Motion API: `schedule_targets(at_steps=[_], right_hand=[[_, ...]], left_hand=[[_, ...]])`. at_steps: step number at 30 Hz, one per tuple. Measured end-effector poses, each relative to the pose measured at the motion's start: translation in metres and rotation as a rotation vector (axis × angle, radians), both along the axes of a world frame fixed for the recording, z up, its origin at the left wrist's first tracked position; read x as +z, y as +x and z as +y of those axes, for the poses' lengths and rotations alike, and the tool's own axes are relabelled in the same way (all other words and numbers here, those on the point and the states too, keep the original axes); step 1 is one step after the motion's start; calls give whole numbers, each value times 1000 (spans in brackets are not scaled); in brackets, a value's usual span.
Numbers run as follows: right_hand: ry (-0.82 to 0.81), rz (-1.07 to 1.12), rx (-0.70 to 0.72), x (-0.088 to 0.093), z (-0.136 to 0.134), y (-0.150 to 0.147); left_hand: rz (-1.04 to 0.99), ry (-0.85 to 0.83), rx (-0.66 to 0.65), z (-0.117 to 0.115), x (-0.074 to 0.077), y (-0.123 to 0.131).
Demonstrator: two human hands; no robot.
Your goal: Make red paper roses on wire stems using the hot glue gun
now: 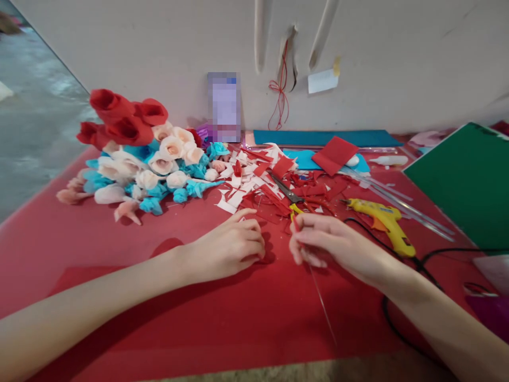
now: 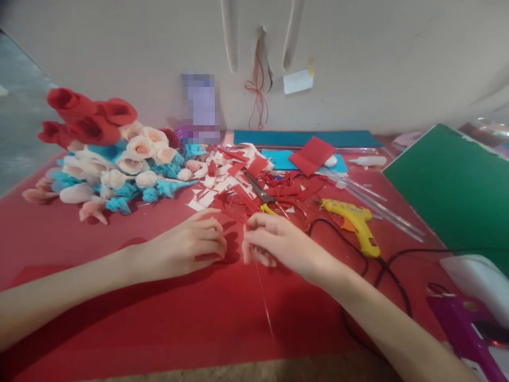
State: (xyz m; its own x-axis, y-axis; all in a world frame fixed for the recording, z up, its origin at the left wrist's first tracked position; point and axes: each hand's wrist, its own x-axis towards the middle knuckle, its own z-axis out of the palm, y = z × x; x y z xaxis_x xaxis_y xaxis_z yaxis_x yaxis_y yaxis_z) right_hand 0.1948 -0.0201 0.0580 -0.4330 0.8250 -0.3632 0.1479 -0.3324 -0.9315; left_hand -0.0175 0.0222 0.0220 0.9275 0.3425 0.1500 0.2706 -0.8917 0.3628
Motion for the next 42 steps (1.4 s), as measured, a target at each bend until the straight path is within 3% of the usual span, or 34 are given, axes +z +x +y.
schedule_targets(at_steps=[5, 14, 23, 28, 36, 42], right_hand=[[72, -212, 134, -8, -6, -5], [167, -323, 232, -20, -9, -4], [193, -336, 253, -21, -9, -4], [199, -323, 173, -13, -7, -5], [195, -282, 45, -4, 2, -4], [262, -254, 142, -11, -3, -9]], left_hand=[[-10, -24, 11, 0, -1, 0], [23, -14, -14, 1, 2, -2], [0, -58, -4, 0, 1, 0], [9, -108, 34, -1, 2, 0], [-78, -214, 191, 0, 3, 2], [-226, -305, 419, -1, 6, 3]])
